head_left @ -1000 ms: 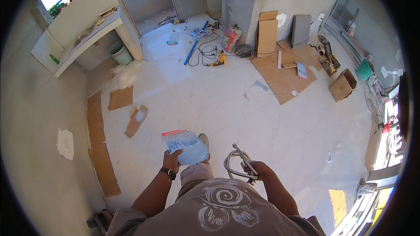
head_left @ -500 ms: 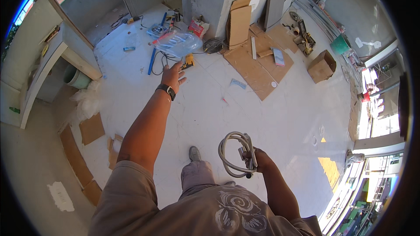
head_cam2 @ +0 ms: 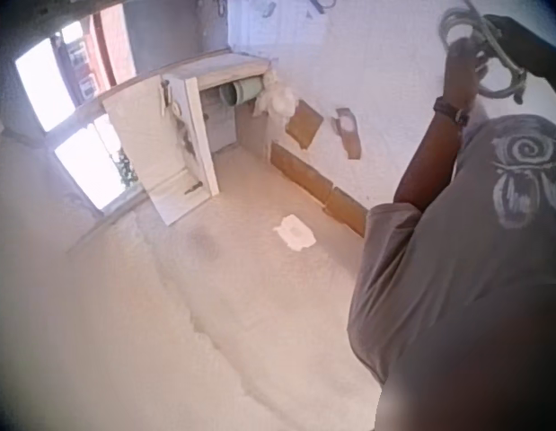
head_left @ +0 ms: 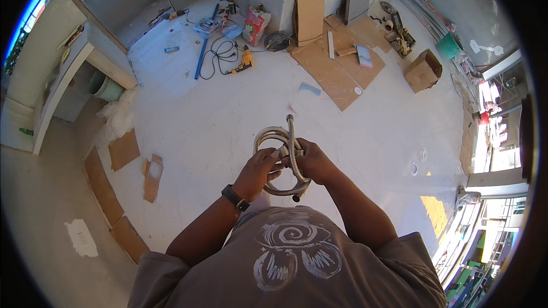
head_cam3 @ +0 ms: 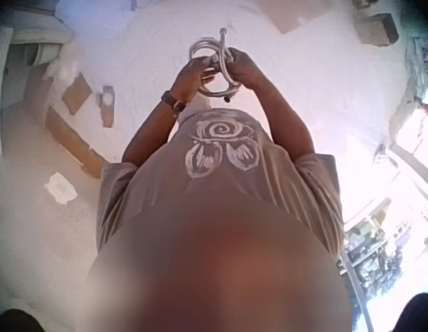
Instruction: The person assembles a sink faucet with a flexible hose, moves to a bathroom, and connects the hose to the wall plumbing. They then return to the main room, retrieve a new faucet package, open it with pliers, and begin assembling the new faucet components.
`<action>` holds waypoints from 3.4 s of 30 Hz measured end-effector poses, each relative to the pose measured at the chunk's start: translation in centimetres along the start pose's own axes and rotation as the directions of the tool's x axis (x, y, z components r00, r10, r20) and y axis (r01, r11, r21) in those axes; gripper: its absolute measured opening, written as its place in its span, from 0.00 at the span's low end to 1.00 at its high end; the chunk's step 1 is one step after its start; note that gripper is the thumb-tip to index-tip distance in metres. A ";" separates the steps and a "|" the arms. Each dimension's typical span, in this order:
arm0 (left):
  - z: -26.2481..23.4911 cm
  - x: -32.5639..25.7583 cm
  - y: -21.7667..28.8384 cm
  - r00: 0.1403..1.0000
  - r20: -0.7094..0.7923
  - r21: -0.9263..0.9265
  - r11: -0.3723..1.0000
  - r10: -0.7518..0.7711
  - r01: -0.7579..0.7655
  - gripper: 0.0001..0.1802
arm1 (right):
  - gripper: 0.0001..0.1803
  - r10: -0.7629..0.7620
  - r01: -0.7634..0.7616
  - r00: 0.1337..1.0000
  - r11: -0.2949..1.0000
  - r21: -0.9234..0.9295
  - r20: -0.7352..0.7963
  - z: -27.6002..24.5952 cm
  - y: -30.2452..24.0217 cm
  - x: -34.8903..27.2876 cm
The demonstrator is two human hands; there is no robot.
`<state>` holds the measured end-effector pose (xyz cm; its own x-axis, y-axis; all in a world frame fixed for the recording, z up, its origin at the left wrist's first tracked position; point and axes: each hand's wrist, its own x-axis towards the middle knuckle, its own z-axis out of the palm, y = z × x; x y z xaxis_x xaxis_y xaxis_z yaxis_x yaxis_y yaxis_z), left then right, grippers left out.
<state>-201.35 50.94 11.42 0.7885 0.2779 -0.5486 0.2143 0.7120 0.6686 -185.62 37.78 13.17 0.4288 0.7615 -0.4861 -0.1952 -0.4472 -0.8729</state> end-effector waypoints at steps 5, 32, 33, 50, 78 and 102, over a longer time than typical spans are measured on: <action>1.9 -6.2 -9.1 0.998 0.007 -0.503 0.862 0.068 -0.055 0.24 | 0.28 -0.126 0.158 0.982 0.955 -0.251 0.139 3.9 3.5 -6.5; -19.9 -63.8 -63.9 0.743 -0.641 -0.570 0.769 -0.195 -0.290 0.32 | 0.24 0.383 -0.319 0.872 0.917 -0.241 0.305 34.7 43.6 -47.5; -21.3 -66.4 -67.6 0.728 -0.645 -0.576 0.774 -0.232 -0.263 0.32 | 0.24 0.401 -0.346 0.870 0.911 -0.223 0.288 36.5 46.0 -49.5; -45.6 -79.5 -97.5 0.328 -0.943 0.115 0.870 -0.056 0.480 0.31 | 0.33 0.377 -0.230 0.772 0.916 -0.327 0.512 52.5 64.3 -60.0; -58.3 -78.3 -108.1 0.304 -0.523 0.789 0.317 0.796 0.527 0.45 | 0.31 -0.032 0.044 0.992 0.994 -0.104 0.120 49.0 79.2 -75.1; -43.1 -98.6 -116.8 0.583 -0.444 -0.210 0.712 -0.680 0.671 0.34 | 0.31 0.261 -0.279 0.957 0.946 0.164 0.125 39.6 88.3 -76.0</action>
<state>-328.98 -31.85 -34.16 0.0577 -0.0360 -0.9977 0.5604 0.8282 0.0026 -270.37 -41.03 -28.67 0.2495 0.6710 -0.6983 -0.4494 -0.5585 -0.6972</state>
